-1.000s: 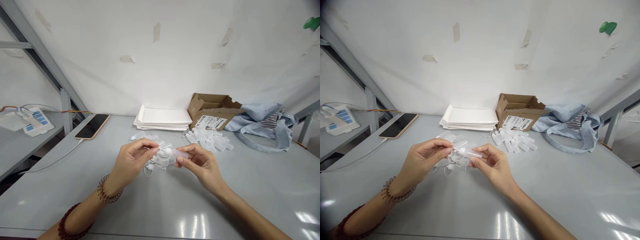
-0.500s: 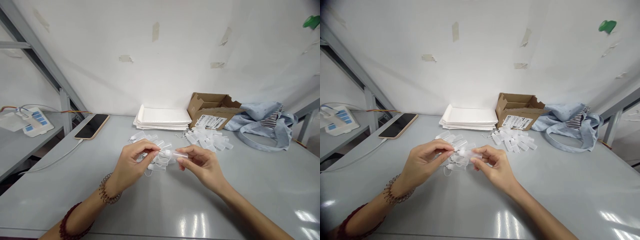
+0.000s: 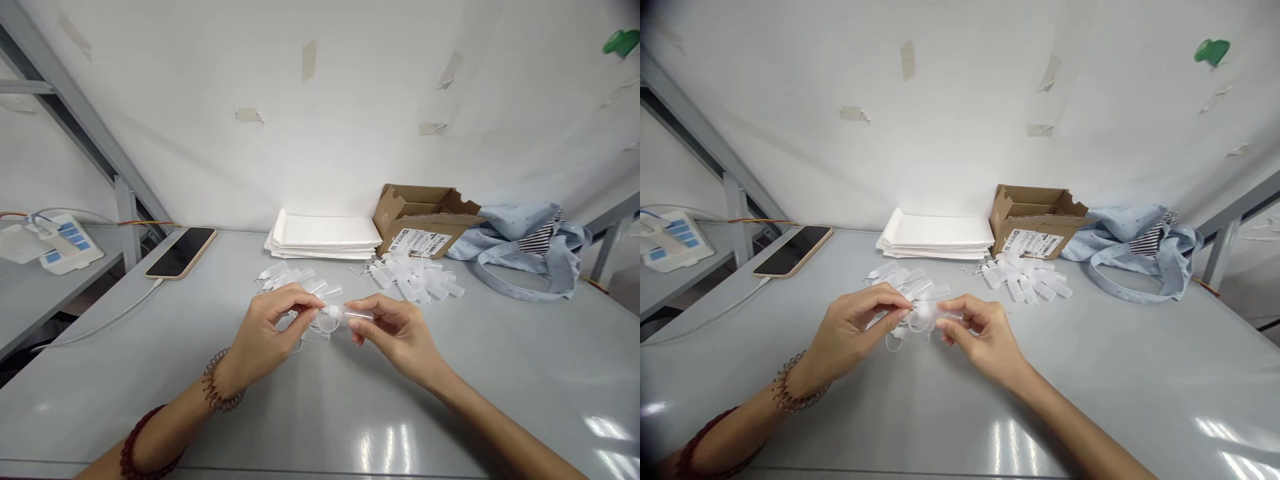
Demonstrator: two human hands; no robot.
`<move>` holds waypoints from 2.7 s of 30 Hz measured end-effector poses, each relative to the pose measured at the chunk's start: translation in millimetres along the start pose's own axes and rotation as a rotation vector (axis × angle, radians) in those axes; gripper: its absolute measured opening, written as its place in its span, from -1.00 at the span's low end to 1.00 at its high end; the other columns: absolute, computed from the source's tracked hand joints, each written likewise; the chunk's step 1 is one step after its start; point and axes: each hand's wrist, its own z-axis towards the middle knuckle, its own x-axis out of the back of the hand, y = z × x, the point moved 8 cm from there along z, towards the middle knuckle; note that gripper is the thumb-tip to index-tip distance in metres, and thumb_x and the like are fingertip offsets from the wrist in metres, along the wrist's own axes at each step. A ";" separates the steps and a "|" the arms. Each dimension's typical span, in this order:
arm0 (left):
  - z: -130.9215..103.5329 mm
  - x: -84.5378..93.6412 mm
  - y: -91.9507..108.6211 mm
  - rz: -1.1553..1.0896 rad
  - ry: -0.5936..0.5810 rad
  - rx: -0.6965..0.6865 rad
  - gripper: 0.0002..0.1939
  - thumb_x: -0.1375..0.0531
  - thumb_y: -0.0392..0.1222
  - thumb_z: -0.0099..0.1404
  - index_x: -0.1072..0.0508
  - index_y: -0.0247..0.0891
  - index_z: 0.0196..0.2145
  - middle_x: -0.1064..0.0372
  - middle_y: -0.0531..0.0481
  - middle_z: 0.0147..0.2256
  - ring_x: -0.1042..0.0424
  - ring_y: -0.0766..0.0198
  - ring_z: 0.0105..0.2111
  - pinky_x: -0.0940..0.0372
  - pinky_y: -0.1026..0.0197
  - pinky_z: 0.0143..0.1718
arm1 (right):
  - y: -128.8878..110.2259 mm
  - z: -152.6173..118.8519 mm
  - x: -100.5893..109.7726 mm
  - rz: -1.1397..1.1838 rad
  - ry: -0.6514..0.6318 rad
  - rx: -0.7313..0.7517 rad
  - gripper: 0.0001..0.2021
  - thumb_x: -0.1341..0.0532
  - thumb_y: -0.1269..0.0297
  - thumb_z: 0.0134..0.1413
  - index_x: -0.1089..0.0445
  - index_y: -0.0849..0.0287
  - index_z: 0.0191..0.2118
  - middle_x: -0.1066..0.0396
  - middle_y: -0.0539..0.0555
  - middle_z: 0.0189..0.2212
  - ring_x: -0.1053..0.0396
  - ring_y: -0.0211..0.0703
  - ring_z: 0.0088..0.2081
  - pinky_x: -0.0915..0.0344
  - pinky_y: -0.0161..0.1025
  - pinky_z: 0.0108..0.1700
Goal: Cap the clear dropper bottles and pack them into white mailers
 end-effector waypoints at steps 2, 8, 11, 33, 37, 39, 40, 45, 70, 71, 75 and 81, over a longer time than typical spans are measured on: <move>-0.3 -0.3 -1.1 0.000 0.000 0.008 -0.87 -0.15 -0.43 0.22 -0.48 -0.29 -0.36 -0.39 0.00 -0.46 -0.34 0.33 -0.44 -0.25 0.26 -0.40 | 0.4 0.2 -0.4 -0.004 -0.001 -0.002 -0.84 -0.25 0.26 0.04 -0.45 0.22 -0.26 -0.43 0.01 -0.61 -0.39 -0.24 -0.57 -0.31 -0.26 -0.47; -0.9 -1.8 -4.1 -0.009 -0.010 0.030 -0.87 -0.15 -0.41 0.23 -0.48 -0.27 -0.35 -0.38 0.00 -0.46 -0.34 0.31 -0.44 -0.24 0.25 -0.41 | 3.6 0.7 -1.9 -0.008 0.003 -0.011 -0.82 -0.25 0.24 0.04 -0.46 0.21 -0.25 -0.44 0.01 -0.61 -0.38 -0.23 -0.57 -0.32 -0.24 -0.47; -1.6 -2.5 -5.9 -0.013 -0.016 0.048 -0.86 -0.14 -0.40 0.23 -0.48 -0.27 -0.36 -0.38 0.00 -0.46 -0.33 0.30 -0.44 -0.24 0.24 -0.40 | 4.6 -0.1 -3.6 0.002 0.002 -0.019 -0.80 -0.25 0.22 0.04 -0.46 0.21 -0.24 -0.44 0.01 -0.61 -0.38 -0.22 -0.57 -0.33 -0.23 -0.47; 0.1 2.6 -30.6 0.056 0.012 0.307 -0.91 -0.17 -0.25 0.20 -0.49 -0.26 -0.37 -0.46 -0.01 -0.38 -0.43 0.25 -0.34 -0.34 0.26 -0.30 | 5.4 29.6 45.0 -0.520 0.147 0.184 -0.73 -0.06 0.14 0.21 -0.44 0.17 -0.21 -0.49 0.13 -0.22 -0.43 -0.08 -0.15 -0.34 -0.15 -0.12; 2.3 19.4 -38.3 0.193 0.063 0.432 -0.87 -0.18 -0.20 0.16 -0.50 -0.27 -0.38 -0.49 -0.02 -0.39 -0.45 0.20 -0.37 -0.34 0.22 -0.33 | 22.9 41.7 79.4 -1.036 0.290 0.256 -0.72 -0.03 0.23 0.21 -0.42 0.19 -0.12 -0.38 0.24 -0.05 -0.28 0.08 0.02 -0.19 0.04 0.04; 2.6 23.6 -42.5 0.269 0.031 0.492 -0.86 -0.17 -0.18 0.14 -0.50 -0.27 -0.40 -0.49 -0.02 -0.42 -0.44 0.19 -0.41 -0.32 0.24 -0.41 | 35.4 45.1 91.0 -1.100 0.313 0.227 -0.71 -0.03 0.23 0.20 -0.42 0.18 -0.10 -0.35 0.27 -0.01 -0.23 0.18 0.04 -0.16 0.14 0.02; 2.4 24.6 -44.9 0.296 0.005 0.521 -0.85 -0.16 -0.17 0.13 -0.50 -0.27 -0.42 -0.49 -0.02 -0.45 -0.44 0.19 -0.44 -0.30 0.25 -0.46 | 40.6 46.2 95.1 -1.123 0.320 0.213 -0.70 -0.02 0.23 0.20 -0.42 0.18 -0.09 -0.34 0.28 0.00 -0.22 0.21 0.03 -0.16 0.16 0.00; -0.1 26.9 -53.0 0.339 -0.077 0.595 -0.76 -0.09 -0.09 0.17 -0.49 -0.26 -0.43 -0.46 0.01 -0.54 -0.42 0.18 -0.52 -0.15 0.30 -0.62 | 56.8 50.0 103.7 -1.169 0.308 0.170 -0.68 0.02 0.26 0.22 -0.46 0.18 -0.13 -0.41 0.24 -0.10 -0.29 0.09 -0.07 -0.21 0.00 -0.07; 0.0 12.7 -38.4 0.091 -0.037 0.477 -0.78 -0.12 -0.08 0.24 -0.48 -0.26 -0.33 -0.43 0.01 -0.50 -0.41 0.27 -0.51 -0.32 0.30 -0.52 | 1.9 22.4 84.8 -0.693 0.540 0.278 -0.84 -0.20 0.22 0.09 -0.39 0.15 -0.22 -0.49 0.10 -0.29 -0.43 -0.10 -0.29 -0.35 -0.12 -0.19; -1.0 9.3 -38.4 0.036 -0.053 0.482 -0.77 -0.12 -0.08 0.24 -0.47 -0.26 -0.28 -0.44 0.00 -0.47 -0.41 0.27 -0.50 -0.34 0.29 -0.51 | -1.5 19.6 77.6 -0.549 0.511 0.287 -0.84 -0.22 0.23 0.08 -0.39 0.13 -0.21 -0.47 0.09 -0.26 -0.43 -0.09 -0.25 -0.36 -0.12 -0.18; -4.3 -5.6 -38.1 -0.147 -0.152 0.487 -0.70 -0.11 -0.06 0.28 -0.42 -0.28 -0.12 -0.47 -0.06 -0.39 -0.43 0.28 -0.50 -0.37 0.25 -0.50 | -11.2 9.9 48.4 -0.201 0.396 0.325 -0.89 -0.27 0.34 0.04 -0.39 0.09 -0.26 -0.41 0.08 -0.25 -0.38 -0.10 -0.15 -0.35 -0.10 -0.11; -8.4 -20.1 -33.9 -0.307 -0.310 0.531 -0.74 -0.12 -0.06 0.28 -0.46 -0.28 -0.19 -0.46 -0.03 -0.39 -0.40 0.33 -0.50 -0.34 0.29 -0.48 | -12.2 2.8 31.6 -0.177 0.347 0.322 -0.88 -0.28 0.40 0.01 -0.37 0.09 -0.29 -0.39 0.09 -0.24 -0.36 -0.09 -0.16 -0.36 -0.09 -0.15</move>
